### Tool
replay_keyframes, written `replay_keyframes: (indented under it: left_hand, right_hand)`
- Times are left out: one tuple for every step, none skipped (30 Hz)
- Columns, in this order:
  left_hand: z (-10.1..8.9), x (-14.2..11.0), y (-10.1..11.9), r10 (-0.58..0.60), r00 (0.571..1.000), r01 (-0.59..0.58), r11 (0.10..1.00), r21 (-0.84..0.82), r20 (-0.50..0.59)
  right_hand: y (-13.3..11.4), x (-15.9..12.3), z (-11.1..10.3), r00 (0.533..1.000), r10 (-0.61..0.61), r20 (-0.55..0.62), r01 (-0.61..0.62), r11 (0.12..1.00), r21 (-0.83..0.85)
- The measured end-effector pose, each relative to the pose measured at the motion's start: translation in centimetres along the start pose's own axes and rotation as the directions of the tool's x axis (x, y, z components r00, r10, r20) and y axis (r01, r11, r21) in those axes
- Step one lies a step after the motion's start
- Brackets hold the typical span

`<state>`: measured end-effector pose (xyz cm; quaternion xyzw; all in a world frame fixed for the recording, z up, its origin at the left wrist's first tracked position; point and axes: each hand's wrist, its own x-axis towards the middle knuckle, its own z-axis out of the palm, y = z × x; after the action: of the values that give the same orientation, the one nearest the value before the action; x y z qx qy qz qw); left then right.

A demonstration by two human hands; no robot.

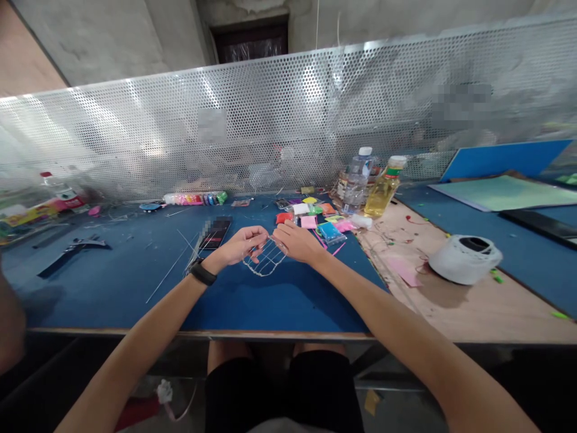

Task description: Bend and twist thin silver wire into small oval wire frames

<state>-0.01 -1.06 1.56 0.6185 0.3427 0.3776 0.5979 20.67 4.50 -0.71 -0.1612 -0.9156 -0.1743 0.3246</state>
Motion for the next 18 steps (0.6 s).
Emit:
replay_keyframes:
  left_hand:
    - [0.0,0.1,-0.1,0.026,1.000,-0.026,1.000,0.007,-0.013]
    - [0.0,0.1,-0.1,0.049,0.998,-0.049,0.999,0.018,-0.025]
    - [0.1,0.1,-0.1,0.071,0.997,-0.070,0.997,0.032,-0.035]
    - [0.2,0.2,-0.1,0.092,0.995,-0.089,0.995,0.049,-0.044]
    - [0.2,0.2,-0.1,0.112,0.992,-0.109,0.992,0.067,-0.054]
    - [0.4,0.2,-0.1,0.134,0.989,-0.128,0.988,0.085,-0.066]
    - [0.5,0.3,-0.1,0.156,0.985,-0.148,0.983,0.104,-0.079]
    - [0.6,0.3,-0.1,0.179,0.979,-0.167,0.978,0.126,-0.094]
    - [0.8,0.3,-0.1,0.202,0.973,-0.184,0.971,0.155,-0.111]
    - [0.9,0.3,-0.1,0.226,0.965,-0.199,0.961,0.193,-0.130]
    - [0.9,0.3,0.0,0.247,0.958,-0.208,0.949,0.238,-0.147]
    - [1.0,0.3,0.0,0.262,0.952,-0.209,0.936,0.282,-0.161]
    - [1.0,0.2,0.1,0.269,0.948,-0.205,0.925,0.320,-0.172]
    - [0.9,0.2,0.2,0.271,0.945,-0.196,0.917,0.347,-0.183]
    - [0.8,0.1,0.3,0.271,0.943,-0.187,0.913,0.363,-0.193]
    - [0.7,0.0,0.4,0.272,0.940,-0.182,0.911,0.370,-0.206]
    - [0.5,0.0,0.5,0.277,0.936,-0.183,0.910,0.372,-0.217]
    - [0.4,0.0,0.6,0.287,0.931,-0.189,0.908,0.373,-0.225]
  right_hand:
    - [-0.4,0.0,0.2,0.998,0.066,-0.018,-0.064,0.995,0.070]
    - [-0.7,0.0,0.4,0.993,0.114,-0.036,-0.108,0.983,0.149]
    - [-1.2,0.0,0.5,0.983,0.177,-0.038,-0.164,0.959,0.233]
    - [-1.6,0.0,0.7,0.971,0.238,-0.034,-0.215,0.924,0.316]
    - [-2.0,0.0,0.8,0.955,0.297,-0.007,-0.271,0.879,0.392]
    - [-2.4,0.1,0.9,0.930,0.366,0.022,-0.335,0.825,0.455]
    - [-2.8,0.1,0.9,0.902,0.429,0.056,-0.396,0.765,0.508]
    - [-3.2,0.2,0.9,0.873,0.478,0.093,-0.444,0.704,0.555]
    - [-3.5,0.3,0.9,0.848,0.514,0.127,-0.479,0.642,0.599]
    - [-3.9,0.3,0.8,0.825,0.541,0.164,-0.506,0.580,0.638]
    - [-4.2,0.4,0.8,0.806,0.557,0.199,-0.525,0.519,0.675]
    - [-4.4,0.4,0.7,0.791,0.568,0.230,-0.536,0.461,0.707]
    - [-4.7,0.4,0.6,0.783,0.568,0.253,-0.539,0.418,0.731]
    - [-4.8,0.5,0.5,0.787,0.555,0.269,-0.533,0.394,0.749]
    - [-4.9,0.5,0.3,0.803,0.530,0.272,-0.518,0.397,0.757]
    - [-5.0,0.6,0.1,0.832,0.483,0.272,-0.496,0.430,0.754]
    - [-4.9,0.6,-0.1,0.860,0.431,0.273,-0.473,0.473,0.744]
    - [-4.8,0.6,-0.4,0.877,0.399,0.268,-0.455,0.509,0.730]
